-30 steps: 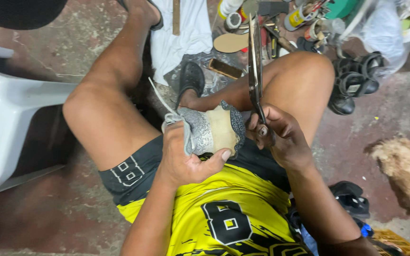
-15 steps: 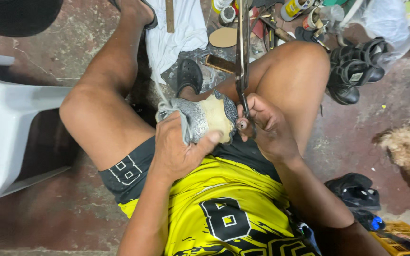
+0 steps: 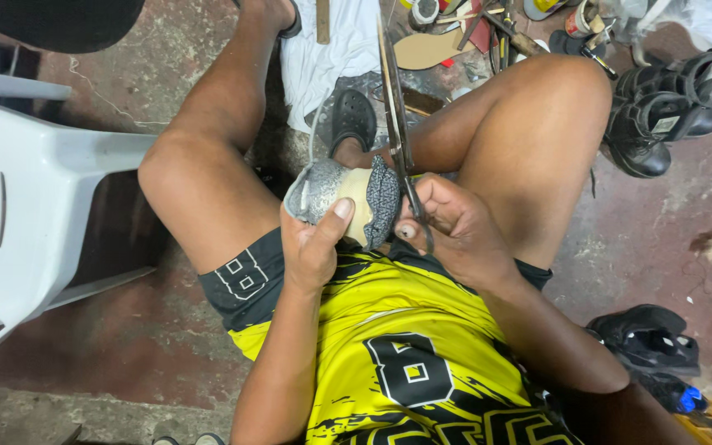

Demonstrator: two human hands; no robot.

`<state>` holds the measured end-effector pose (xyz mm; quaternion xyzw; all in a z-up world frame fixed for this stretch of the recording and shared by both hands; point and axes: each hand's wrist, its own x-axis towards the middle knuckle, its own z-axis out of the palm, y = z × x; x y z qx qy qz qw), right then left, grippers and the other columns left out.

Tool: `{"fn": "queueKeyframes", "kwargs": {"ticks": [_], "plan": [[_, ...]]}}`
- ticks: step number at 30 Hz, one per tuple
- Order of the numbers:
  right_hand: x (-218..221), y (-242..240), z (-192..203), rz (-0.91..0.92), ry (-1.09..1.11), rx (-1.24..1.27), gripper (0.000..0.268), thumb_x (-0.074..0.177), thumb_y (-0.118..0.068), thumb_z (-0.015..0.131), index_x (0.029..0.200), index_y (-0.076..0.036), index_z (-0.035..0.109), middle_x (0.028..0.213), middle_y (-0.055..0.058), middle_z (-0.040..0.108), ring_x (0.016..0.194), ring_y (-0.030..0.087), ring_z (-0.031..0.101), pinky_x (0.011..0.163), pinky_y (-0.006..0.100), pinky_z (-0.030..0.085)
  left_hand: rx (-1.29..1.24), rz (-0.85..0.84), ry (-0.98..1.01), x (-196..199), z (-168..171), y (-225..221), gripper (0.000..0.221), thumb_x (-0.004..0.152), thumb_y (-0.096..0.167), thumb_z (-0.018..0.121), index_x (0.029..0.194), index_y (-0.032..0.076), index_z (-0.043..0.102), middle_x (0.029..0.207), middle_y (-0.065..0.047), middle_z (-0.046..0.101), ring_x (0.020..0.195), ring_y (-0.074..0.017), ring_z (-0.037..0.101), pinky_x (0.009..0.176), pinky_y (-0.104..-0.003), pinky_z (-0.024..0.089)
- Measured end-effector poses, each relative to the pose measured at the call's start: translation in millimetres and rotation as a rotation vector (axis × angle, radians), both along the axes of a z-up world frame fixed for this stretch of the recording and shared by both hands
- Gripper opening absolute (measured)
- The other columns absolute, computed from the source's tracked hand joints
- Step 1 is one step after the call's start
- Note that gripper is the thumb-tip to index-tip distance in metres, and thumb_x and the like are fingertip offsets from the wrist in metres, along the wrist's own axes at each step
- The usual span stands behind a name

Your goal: The person cuts around the edge of a sneaker's sole with scissors and then uses a large curved knife to pry and cut the sole away from the upper.

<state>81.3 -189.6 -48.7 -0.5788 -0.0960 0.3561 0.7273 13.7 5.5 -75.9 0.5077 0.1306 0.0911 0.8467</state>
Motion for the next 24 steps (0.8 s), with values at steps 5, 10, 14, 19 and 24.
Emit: {"fn": "queueKeyframes", "kwargs": {"ticks": [5, 10, 14, 19, 24], "plan": [[12.2, -27.2, -5.3, 0.01, -0.104, -0.122, 0.019, 0.099, -0.018, 0.071, 0.104, -0.005, 0.058, 0.086, -0.003, 0.057, 0.071, 0.006, 0.052, 0.063, 0.022, 0.043, -0.273, 0.065, -0.068, 1.3, -28.9, 6.9, 0.043, 0.091, 0.013, 0.068, 0.129, -0.006, 0.059, 0.115, -0.012, 0.07, 0.106, -0.0199, 0.068, 0.098, -0.034, 0.052], [26.1, -65.3, -4.5, -0.07, -0.01, 0.249, 0.057, 0.098, -0.052, 0.068, 0.121, -0.001, 0.057, 0.091, 0.003, 0.055, 0.079, 0.013, 0.052, 0.069, 0.03, 0.046, -0.441, 0.06, -0.139, -1.1, -53.0, 16.4, 0.047, 0.09, 0.013, 0.068, 0.13, -0.01, 0.059, 0.116, -0.017, 0.07, 0.107, -0.0265, 0.069, 0.099, -0.038, 0.053], [35.4, -101.6, 2.7, -0.13, -0.084, 0.262, 0.058, 0.105, -0.056, 0.066, 0.116, 0.001, 0.058, 0.092, 0.01, 0.059, 0.074, 0.015, 0.051, 0.065, 0.031, 0.043, -0.47, 0.017, -0.17, -5.9, -64.2, 23.3, 0.051, 0.085, 0.015, 0.068, 0.129, -0.01, 0.06, 0.117, -0.018, 0.071, 0.109, -0.0277, 0.07, 0.102, -0.039, 0.053], [41.2, -168.7, -3.4, -0.362, -0.094, 0.247, 0.051, 0.106, -0.055, 0.061, 0.123, -0.007, 0.058, 0.109, 0.01, 0.063, 0.08, 0.017, 0.053, 0.071, 0.034, 0.045, -0.473, -0.039, -0.214, -9.1, -67.0, 32.5, 0.052, 0.085, 0.017, 0.068, 0.128, -0.012, 0.061, 0.118, -0.021, 0.071, 0.109, -0.0292, 0.07, 0.103, -0.039, 0.053], [78.7, -300.6, -54.7, -0.475, -0.132, 0.23, 0.036, 0.111, -0.039, 0.055, 0.124, -0.005, 0.054, 0.11, 0.008, 0.059, 0.085, 0.015, 0.052, 0.079, 0.032, 0.044, -0.411, -0.09, -0.21, -11.8, -53.7, 37.8, 0.053, 0.083, 0.018, 0.068, 0.127, -0.011, 0.061, 0.114, -0.02, 0.071, 0.104, -0.0272, 0.071, 0.097, -0.038, 0.055]]}}
